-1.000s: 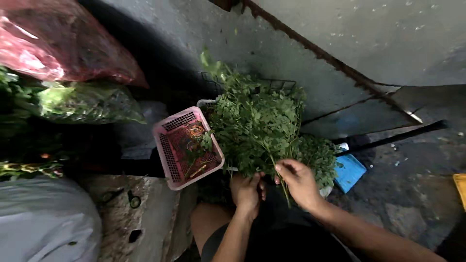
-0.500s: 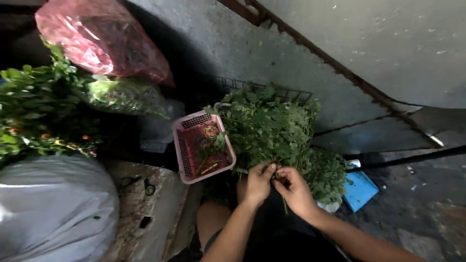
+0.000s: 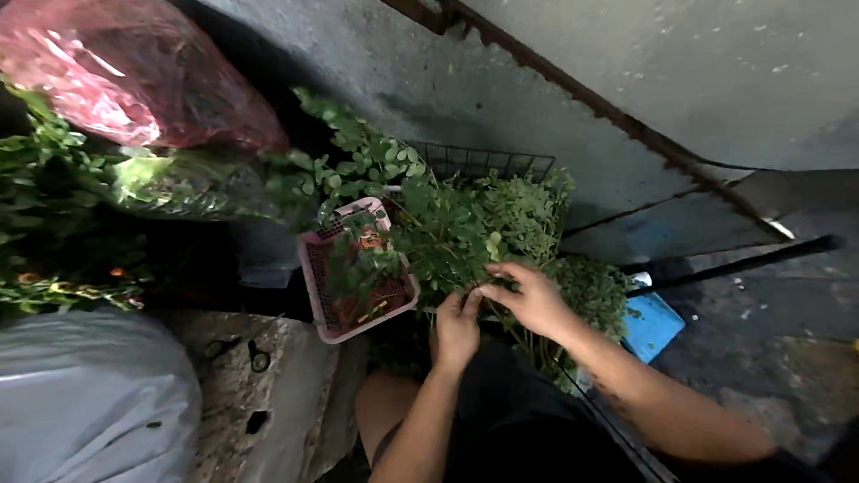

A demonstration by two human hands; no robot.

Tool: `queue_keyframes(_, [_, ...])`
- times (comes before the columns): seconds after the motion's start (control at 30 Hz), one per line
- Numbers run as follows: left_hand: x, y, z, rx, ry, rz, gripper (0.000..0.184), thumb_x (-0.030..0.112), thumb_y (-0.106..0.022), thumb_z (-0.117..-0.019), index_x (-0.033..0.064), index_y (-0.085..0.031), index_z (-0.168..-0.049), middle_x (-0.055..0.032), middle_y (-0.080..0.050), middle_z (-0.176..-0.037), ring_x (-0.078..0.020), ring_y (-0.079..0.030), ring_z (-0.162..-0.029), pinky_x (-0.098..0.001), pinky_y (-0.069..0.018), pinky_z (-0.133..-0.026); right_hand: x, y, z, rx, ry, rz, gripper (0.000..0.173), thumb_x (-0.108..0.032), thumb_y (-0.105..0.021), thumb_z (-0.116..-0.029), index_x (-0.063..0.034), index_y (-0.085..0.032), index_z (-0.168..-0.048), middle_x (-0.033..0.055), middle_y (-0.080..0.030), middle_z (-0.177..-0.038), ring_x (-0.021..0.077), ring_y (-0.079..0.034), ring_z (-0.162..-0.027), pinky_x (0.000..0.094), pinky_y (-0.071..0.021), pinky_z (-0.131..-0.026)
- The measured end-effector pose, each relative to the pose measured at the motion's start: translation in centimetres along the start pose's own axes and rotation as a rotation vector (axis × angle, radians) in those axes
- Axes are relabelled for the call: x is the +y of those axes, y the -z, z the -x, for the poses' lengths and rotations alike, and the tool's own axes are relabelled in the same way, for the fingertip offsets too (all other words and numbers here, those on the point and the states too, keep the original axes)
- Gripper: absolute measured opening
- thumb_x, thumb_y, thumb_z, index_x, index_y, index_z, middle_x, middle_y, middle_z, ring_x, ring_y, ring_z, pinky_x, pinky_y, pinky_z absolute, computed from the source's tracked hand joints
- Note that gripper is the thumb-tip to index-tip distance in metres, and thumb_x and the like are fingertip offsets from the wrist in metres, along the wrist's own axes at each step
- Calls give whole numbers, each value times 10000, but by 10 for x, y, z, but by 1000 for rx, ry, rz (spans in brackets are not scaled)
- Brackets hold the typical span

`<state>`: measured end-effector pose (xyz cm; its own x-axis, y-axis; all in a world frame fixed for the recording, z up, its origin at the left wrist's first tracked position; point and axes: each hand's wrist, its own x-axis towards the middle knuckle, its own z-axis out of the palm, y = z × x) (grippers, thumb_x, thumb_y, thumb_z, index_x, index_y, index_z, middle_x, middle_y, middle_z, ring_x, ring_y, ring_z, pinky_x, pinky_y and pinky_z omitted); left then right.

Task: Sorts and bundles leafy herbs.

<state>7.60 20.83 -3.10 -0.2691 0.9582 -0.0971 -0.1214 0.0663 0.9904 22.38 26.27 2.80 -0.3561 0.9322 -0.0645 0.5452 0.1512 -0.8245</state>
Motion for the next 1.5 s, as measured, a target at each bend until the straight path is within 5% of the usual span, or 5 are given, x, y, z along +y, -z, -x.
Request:
queue_keyframes(0.3, [26,21,-7,62,312,337,267,137,-398,-1115,-34,-562,-1240,-89,-662,-858,-161,-670,-661,-301,-605,-611,24,-29,38,395,951,78,91,-261,-646,-1022,-175,-631,-996,-23,-689,-1143,153,-609,-1198,445,-392,-1168])
queue_keyframes(0.5, [1,16,15,25,544,295,237,196,-341,-1134,61,-475,-1276,-25,-498,-735,-91,-434,-462,-225,-421,-402,63,56,-36,-36,-213,392,738,-331,-746,-948,-114,-407,-1566,208,-334,-1622,442,-396,-1445,656,-398,-1117])
queue_keyframes(0.77, [0,8,35,-149,756,401,390,339,-272,-1141,62,-545,-1106,31,-399,-599,-64,-359,-397,-199,-357,-357,112,34,13,-303,-655,409,551,-521,-569,-1021,-32,-667,-1255,219,-682,-1191,390,-656,-1121,618,-494,-983])
queue_keyframes(1.1, [-31,31,30,-202,767,407,339,189,-355,-1128,-3,-559,-1318,-54,-578,-768,-133,-566,-571,-280,-536,-547,28,102,44,-45,-464,53,296,-287,-545,-1079,-21,-662,-1137,69,-684,-872,126,-622,-612,312,-566,-601])
queue_keyframes(1.5, [-10,17,38,-290,705,435,413,393,-327,-1129,94,-598,-1215,41,-387,-582,-66,-349,-397,-211,-346,-364,-51,101,69,409,278,-442,251,-248,-402,-1091,-142,-629,-1072,-96,-625,-774,30,-554,-539,213,-537,-524])
